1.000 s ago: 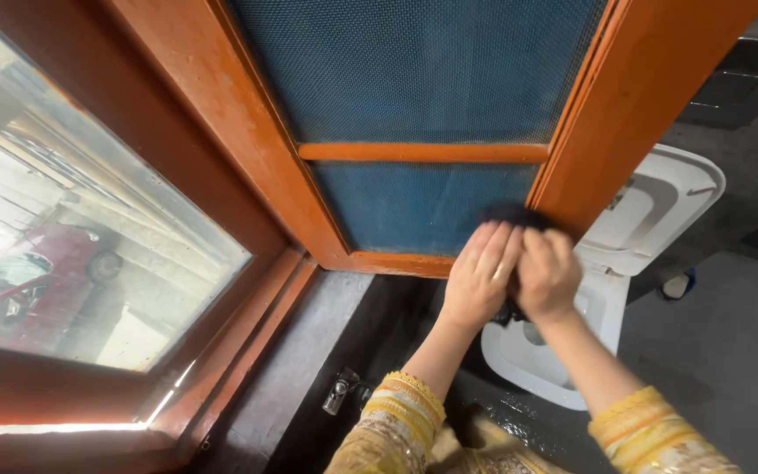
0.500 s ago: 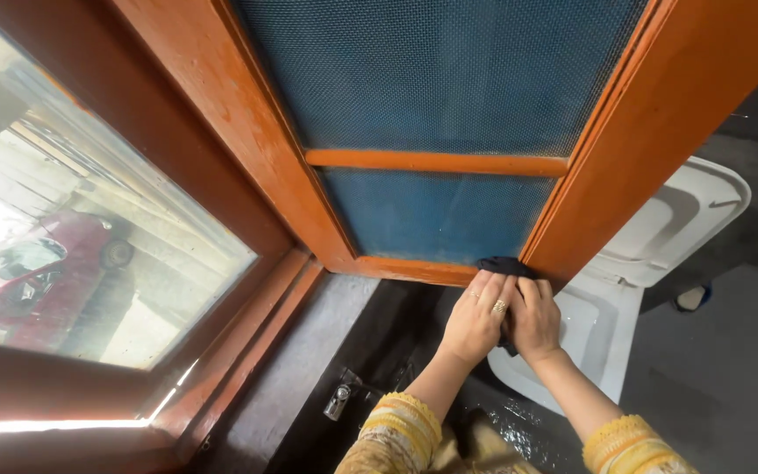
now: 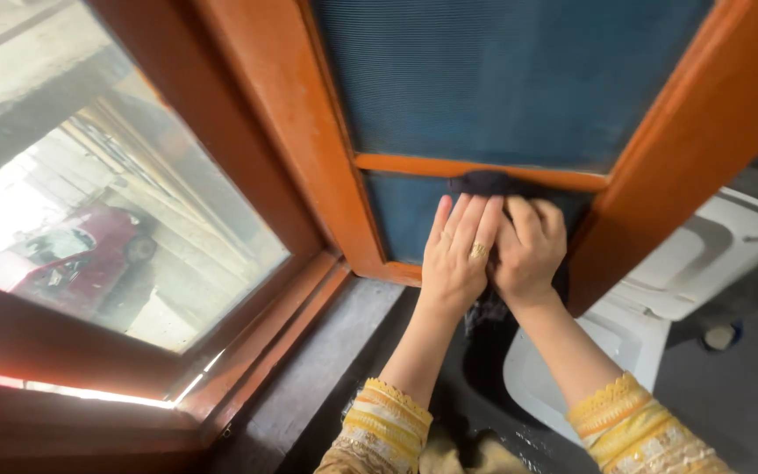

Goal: The person wipes a window screen and then the glass pane and frame with a black cloth. The person moves from the screen to the glass, wiping multiple sections of the frame and sill.

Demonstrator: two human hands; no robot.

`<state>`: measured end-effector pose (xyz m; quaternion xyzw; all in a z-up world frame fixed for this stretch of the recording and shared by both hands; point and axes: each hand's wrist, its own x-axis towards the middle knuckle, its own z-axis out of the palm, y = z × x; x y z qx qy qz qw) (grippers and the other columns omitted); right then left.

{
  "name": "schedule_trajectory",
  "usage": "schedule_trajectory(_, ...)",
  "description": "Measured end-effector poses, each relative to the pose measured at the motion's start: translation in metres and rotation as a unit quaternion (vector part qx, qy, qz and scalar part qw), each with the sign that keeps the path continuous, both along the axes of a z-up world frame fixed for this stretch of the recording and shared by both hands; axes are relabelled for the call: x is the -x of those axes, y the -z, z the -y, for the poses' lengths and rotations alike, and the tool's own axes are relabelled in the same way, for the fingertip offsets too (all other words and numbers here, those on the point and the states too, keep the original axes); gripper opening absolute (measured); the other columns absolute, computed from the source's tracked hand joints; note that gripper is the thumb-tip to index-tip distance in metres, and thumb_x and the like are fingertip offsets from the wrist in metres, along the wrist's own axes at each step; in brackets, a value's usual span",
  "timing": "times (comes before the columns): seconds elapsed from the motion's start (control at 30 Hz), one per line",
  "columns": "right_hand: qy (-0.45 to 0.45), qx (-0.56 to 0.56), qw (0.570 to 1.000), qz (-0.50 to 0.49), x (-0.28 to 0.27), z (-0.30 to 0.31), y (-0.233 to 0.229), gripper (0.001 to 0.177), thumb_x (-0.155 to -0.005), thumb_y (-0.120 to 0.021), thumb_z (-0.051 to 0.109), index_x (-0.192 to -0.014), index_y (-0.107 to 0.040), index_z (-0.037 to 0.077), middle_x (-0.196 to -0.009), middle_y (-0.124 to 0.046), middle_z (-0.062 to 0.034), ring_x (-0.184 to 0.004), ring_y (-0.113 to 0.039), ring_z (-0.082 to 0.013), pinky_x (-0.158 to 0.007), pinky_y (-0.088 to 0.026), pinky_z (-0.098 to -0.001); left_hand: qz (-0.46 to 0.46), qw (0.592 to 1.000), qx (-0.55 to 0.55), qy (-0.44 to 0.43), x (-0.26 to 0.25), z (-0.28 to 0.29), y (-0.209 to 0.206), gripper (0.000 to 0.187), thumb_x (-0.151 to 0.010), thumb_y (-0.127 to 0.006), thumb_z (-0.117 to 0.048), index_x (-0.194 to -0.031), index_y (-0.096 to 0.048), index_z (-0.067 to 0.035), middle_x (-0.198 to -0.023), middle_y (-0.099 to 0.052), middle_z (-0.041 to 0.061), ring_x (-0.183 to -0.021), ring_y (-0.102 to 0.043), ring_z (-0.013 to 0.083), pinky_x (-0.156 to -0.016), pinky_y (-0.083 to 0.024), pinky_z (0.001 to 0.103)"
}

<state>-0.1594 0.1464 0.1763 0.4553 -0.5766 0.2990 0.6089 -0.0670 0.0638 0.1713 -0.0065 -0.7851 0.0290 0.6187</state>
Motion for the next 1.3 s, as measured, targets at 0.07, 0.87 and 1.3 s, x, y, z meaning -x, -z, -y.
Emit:
schedule_trajectory(0.07,-0.009,-0.020,1.000,0.014,-0.005,0.012,0.020,0.031,-0.107,-0.053,0.022,-0.094,-0.078,0.010,-0.105,-0.069,-0.0059,-0.090,-0.062,-0.0299,-0.074,-0.051,-0.0386,-0.010,1.000,-0.010,-0.014,-0.006,0.009,0.015,0.051,-0.102,-0.027,0.001,-0.140,-0.060,-0.001,-0.131,-0.065,0.017,-0.124,-0.064,0.0372,-0.112,-0.048,0.051)
schedule_trajectory(0.87,-0.091,-0.048,0.939,0.329,-0.025,-0.016,0.086,0.026,-0.104,-0.062,0.027,-0.085,-0.065,0.010,-0.078,-0.056,-0.0099,-0.077,-0.056,-0.0357,-0.072,-0.045,-0.0423,0.076,0.994,-0.044,0.066,-0.024,-0.011,0.054,0.041,-0.102,-0.034,-0.004,-0.133,-0.060,0.007,-0.126,-0.063,0.028,-0.124,-0.060,0.0455,-0.114,-0.045,0.058)
schedule_trajectory(1.3,0.026,0.056,0.990,0.126,0.076,-0.008,0.113,0.025,-0.102,-0.072,0.017,-0.092,-0.071,-0.006,-0.101,-0.061,-0.0207,-0.087,-0.059,-0.0415,-0.083,-0.046,-0.0462,-0.008,0.991,0.101,0.089,0.013,-0.002,-0.026,0.047,-0.105,-0.025,-0.008,-0.132,-0.064,-0.005,-0.126,-0.068,0.015,-0.120,-0.069,0.0339,-0.118,-0.049,0.054)
